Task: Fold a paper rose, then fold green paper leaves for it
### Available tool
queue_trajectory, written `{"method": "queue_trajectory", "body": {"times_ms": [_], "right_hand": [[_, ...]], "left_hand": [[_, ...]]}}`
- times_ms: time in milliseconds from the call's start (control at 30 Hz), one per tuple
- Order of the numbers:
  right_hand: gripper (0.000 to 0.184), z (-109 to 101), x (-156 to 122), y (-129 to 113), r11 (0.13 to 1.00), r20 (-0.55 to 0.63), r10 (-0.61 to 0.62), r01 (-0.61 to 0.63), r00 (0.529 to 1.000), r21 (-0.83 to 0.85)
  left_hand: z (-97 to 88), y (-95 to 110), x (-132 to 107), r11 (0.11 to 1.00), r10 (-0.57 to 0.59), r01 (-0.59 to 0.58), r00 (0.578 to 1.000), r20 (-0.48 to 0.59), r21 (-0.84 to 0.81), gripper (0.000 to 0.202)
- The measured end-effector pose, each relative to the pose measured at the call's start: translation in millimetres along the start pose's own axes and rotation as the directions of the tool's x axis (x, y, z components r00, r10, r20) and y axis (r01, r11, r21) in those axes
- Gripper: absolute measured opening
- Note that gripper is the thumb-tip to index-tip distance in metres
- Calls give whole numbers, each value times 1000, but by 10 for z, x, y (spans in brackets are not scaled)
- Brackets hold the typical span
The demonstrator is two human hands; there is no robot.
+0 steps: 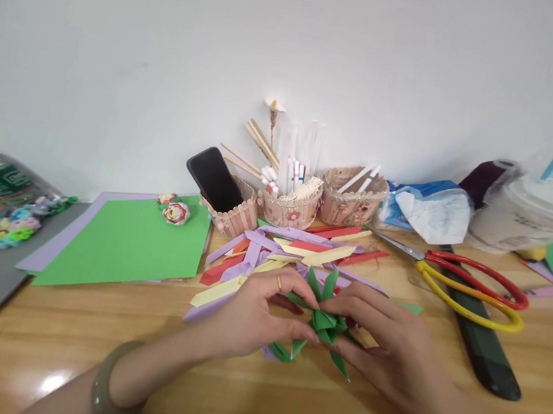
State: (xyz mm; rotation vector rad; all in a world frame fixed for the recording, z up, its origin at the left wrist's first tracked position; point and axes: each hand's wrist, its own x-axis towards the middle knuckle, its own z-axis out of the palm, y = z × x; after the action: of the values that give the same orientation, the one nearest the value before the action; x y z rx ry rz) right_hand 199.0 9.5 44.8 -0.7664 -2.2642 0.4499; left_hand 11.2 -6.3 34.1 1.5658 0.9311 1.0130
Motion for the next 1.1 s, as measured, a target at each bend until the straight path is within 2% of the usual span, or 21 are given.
{"method": "queue_trajectory", "body": {"times_ms": [133, 367, 433, 533, 633, 733, 800, 833, 900, 967, 1000, 1033, 1100], "right_hand": [[8, 41, -4, 10, 996, -62, -61, 57, 996, -65], [10, 112, -70, 42, 978, -82, -130, 114, 988, -176], [13, 134, -93, 50, 973, -90, -143, 123, 986, -197], [30, 169, -122, 56, 965, -104, -165, 139, 981, -222], [49, 163, -136, 49, 974, -61, -130, 116, 990, -193], [57, 64, -132, 44, 994, 52, -80, 84, 995, -75], [66, -46, -119, 54, 999, 120, -46, 42, 992, 29], [68, -102, -109, 63, 997, 103, -34, 27, 994, 73], [55, -189, -82, 81, 996, -25, 17, -14, 1000, 83], [40, -224, -47, 89, 998, -171, 67, -67, 983, 4], [35, -220, -30, 89, 996, -201, 78, -86, 976, -30], [32, -204, -14, 84, 995, -186, 80, -88, 979, -37], [26, -156, 9, 71, 995, -80, 100, -99, 992, 25]], "left_hand": [[10, -4, 2, 977, 133, -119, 989, -67, 179, 16], [108, -43, -61, 916, 326, -268, 931, -163, 298, 10], [124, -39, -75, 895, 360, -285, 916, -177, 342, 12], [123, -24, -87, 883, 343, -248, 921, -187, 399, 20], [82, -24, -81, 836, 387, -309, 918, -89, 454, 17], [20, -45, -70, 746, 487, -459, 870, 75, 483, 15], [-14, -60, -68, 707, 528, -510, 842, 114, 491, 20], [-26, -66, -69, 693, 546, -527, 829, 119, 492, 23], [-38, -77, -72, 669, 578, -557, 806, 126, 492, 26], [-39, -89, -73, 639, 606, -591, 781, 152, 492, 27], [-38, -96, -71, 624, 615, -609, 769, 173, 490, 27], [-36, -100, -68, 609, 620, -625, 759, 198, 488, 28], [-35, -98, -60, 594, 611, -645, 751, 252, 481, 29]]}}
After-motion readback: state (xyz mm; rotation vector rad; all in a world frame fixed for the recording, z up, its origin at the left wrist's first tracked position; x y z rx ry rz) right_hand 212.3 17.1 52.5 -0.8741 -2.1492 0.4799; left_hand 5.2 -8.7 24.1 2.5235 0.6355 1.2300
